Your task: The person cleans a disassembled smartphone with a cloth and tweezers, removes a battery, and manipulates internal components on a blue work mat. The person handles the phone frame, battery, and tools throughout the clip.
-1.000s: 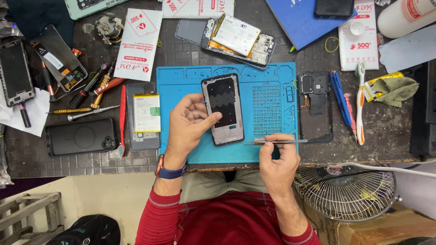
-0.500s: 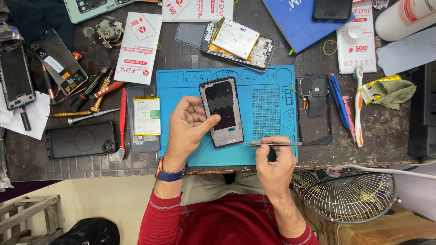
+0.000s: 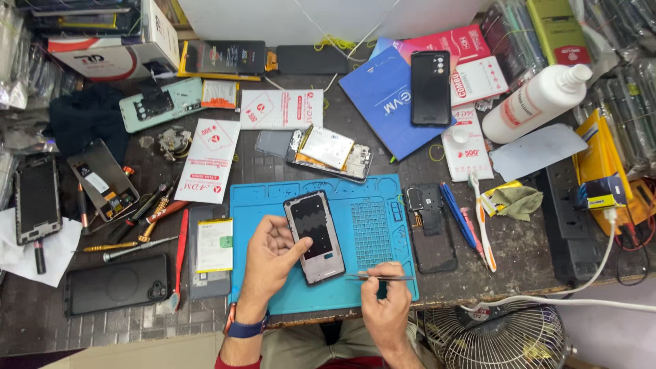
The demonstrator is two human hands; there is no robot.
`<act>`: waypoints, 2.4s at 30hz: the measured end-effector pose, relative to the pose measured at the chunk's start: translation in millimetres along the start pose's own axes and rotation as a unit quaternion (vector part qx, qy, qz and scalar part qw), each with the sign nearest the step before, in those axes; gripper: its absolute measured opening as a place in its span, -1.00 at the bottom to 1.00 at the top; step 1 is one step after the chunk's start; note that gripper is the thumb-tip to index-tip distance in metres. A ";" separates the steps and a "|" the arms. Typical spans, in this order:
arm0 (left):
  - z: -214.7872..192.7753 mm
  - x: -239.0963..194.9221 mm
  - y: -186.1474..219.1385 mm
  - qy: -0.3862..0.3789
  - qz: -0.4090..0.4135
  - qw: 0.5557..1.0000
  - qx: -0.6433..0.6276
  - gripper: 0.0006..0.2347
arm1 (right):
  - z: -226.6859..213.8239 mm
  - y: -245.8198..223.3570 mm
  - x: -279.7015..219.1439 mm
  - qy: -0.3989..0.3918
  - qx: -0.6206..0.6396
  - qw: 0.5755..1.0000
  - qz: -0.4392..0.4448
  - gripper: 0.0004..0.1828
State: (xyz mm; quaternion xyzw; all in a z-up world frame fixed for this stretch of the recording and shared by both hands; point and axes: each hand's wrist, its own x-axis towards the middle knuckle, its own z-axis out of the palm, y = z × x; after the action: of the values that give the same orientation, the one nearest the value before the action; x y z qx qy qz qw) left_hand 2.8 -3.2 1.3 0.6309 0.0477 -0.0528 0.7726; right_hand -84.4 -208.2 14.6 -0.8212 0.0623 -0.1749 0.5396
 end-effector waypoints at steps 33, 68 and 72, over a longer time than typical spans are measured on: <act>-4.3 2.1 0.1 -0.025 0.018 0.999 0.006 -0.70 | 17.8 -4.1 -7.0 -0.026 -0.054 0.994 -0.088 -0.86; -5.8 1.4 -1.0 -0.029 0.035 0.999 -0.001 -0.70 | 19.6 -2.2 -9.6 -0.037 0.009 0.999 0.015 -0.91; -4.2 2.4 -1.1 -0.032 0.016 0.999 -0.008 -0.72 | 17.1 -1.9 -8.3 -0.047 -0.104 0.986 -0.121 -0.89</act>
State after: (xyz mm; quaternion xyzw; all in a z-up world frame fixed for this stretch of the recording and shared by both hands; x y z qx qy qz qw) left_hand 4.9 0.7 -0.9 0.6235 0.0131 -0.0601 0.7794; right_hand -86.2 -190.3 8.4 -0.8818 -0.0450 -0.1924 0.4283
